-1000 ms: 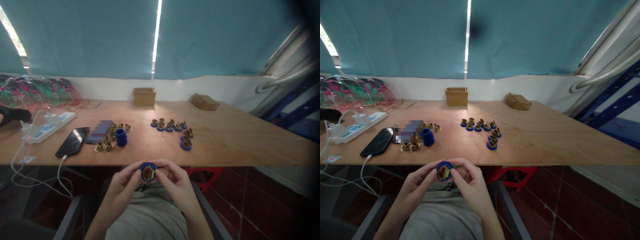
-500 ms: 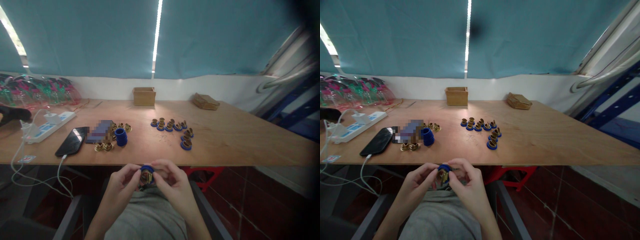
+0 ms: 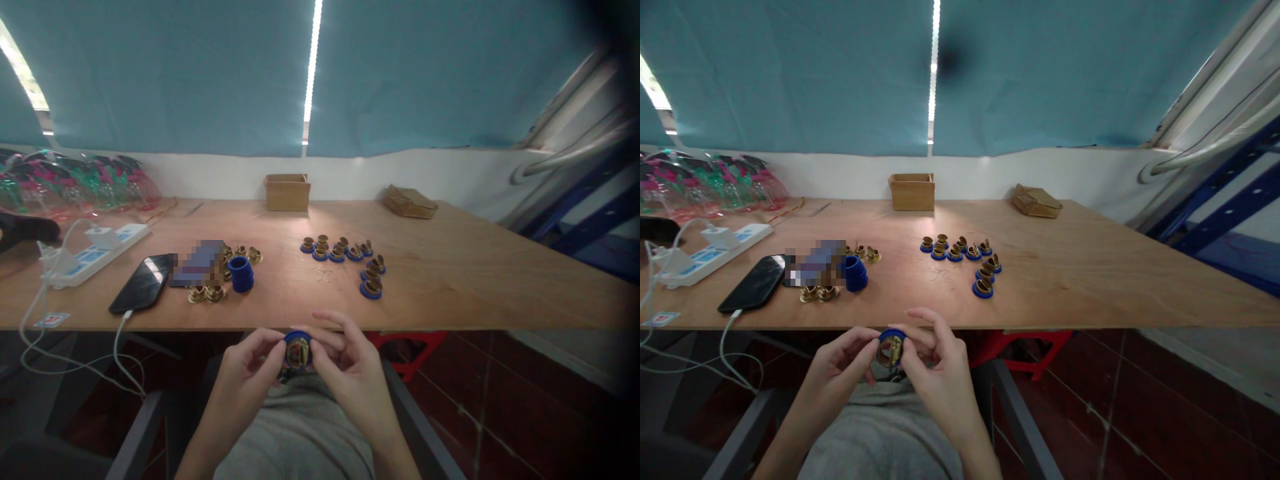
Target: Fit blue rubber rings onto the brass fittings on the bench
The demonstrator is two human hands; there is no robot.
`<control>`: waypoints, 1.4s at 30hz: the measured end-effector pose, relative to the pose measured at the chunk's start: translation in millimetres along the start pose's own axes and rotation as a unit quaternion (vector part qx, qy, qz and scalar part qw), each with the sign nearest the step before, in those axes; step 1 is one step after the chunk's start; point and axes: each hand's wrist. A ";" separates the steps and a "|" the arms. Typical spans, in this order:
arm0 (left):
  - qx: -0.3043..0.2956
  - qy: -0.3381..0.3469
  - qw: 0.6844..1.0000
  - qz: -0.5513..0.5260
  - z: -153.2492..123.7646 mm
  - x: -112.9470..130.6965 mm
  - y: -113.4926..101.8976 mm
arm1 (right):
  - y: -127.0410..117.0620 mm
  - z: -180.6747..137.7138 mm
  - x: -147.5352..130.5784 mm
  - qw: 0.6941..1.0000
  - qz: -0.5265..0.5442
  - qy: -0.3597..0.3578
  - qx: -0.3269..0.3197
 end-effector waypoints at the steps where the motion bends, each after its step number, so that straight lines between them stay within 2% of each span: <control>1: 0.003 0.002 1.000 -0.002 -0.1 0.2 0.1 | -0.1 0.4 -0.2 1.000 0.000 0.001 -0.003; 6: 0.029 0.007 0.999 -0.021 -0.2 1.5 0.4 | 2.2 2.0 2.6 1.000 0.008 0.003 -0.011; 9: 0.033 0.018 0.999 -0.038 0.6 1.2 1.9 | 3.9 2.3 5.7 0.999 -0.017 -0.026 -0.015; 15: 0.042 0.026 0.997 -0.054 1.0 -2.0 4.7 | -1.1 6.4 2.5 0.976 -0.197 -0.073 -0.058; 19: 0.016 -0.007 0.998 -0.060 -0.4 -2.1 4.1 | -4.6 9.3 -3.7 0.960 -0.244 -0.069 -0.117; 23: -0.025 -0.020 0.997 -0.073 -3.0 0.6 4.2 | -4.3 8.8 -4.9 0.962 -0.242 -0.061 -0.113; 30: -0.063 0.014 0.990 -0.123 -6.5 3.9 4.7 | -2.2 9.2 -4.3 0.974 -0.199 -0.033 -0.099; 42: -0.046 0.031 0.986 -0.155 -2.6 1.2 6.3 | 0.6 5.4 -1.9 0.982 -0.168 -0.022 -0.082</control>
Point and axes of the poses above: each hand's wrist, its own z-axis towards the middle knuckle, its own y-axis out of the palm, x = y × z, and after that the axes turned 9 degrees about -y, right-handed
